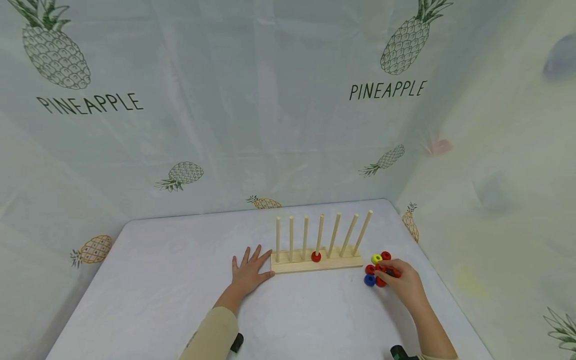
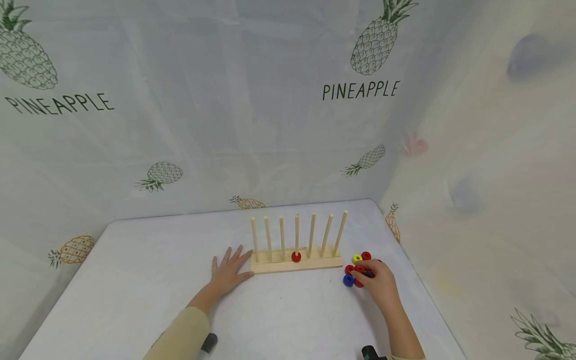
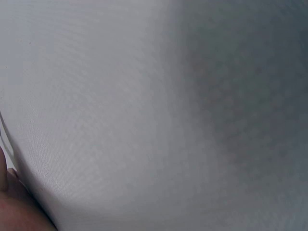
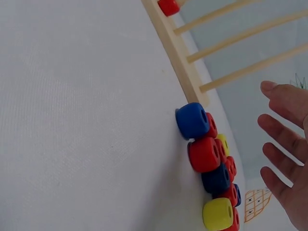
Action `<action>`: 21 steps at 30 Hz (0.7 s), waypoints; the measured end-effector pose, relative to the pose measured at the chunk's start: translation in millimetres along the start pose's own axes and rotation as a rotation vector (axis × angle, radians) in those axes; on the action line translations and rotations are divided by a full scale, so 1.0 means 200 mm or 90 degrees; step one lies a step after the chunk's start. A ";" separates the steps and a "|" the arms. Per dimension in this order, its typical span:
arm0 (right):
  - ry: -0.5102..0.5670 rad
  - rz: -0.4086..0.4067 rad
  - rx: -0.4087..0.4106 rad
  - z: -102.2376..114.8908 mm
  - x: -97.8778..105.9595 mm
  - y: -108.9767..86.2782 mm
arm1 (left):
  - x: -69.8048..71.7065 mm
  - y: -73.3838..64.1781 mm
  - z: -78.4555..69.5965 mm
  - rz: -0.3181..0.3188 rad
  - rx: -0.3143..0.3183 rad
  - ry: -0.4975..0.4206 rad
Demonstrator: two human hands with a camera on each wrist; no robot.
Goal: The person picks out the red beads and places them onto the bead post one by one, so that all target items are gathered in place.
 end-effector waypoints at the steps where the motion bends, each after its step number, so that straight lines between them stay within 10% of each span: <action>1: -0.001 -0.001 -0.002 -0.01 0.00 0.00 | 0.00 0.00 0.00 0.000 0.000 0.000; 21: -0.036 0.022 -0.034 -0.16 -0.05 0.02 | -0.01 -0.01 0.01 0.006 0.000 0.000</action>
Point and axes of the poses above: each hand's wrist, its own y-axis towards the middle knuckle, its own x-axis out of the back of the hand, z = x × y, the point moved 5 cm from there along y, towards the middle knuckle
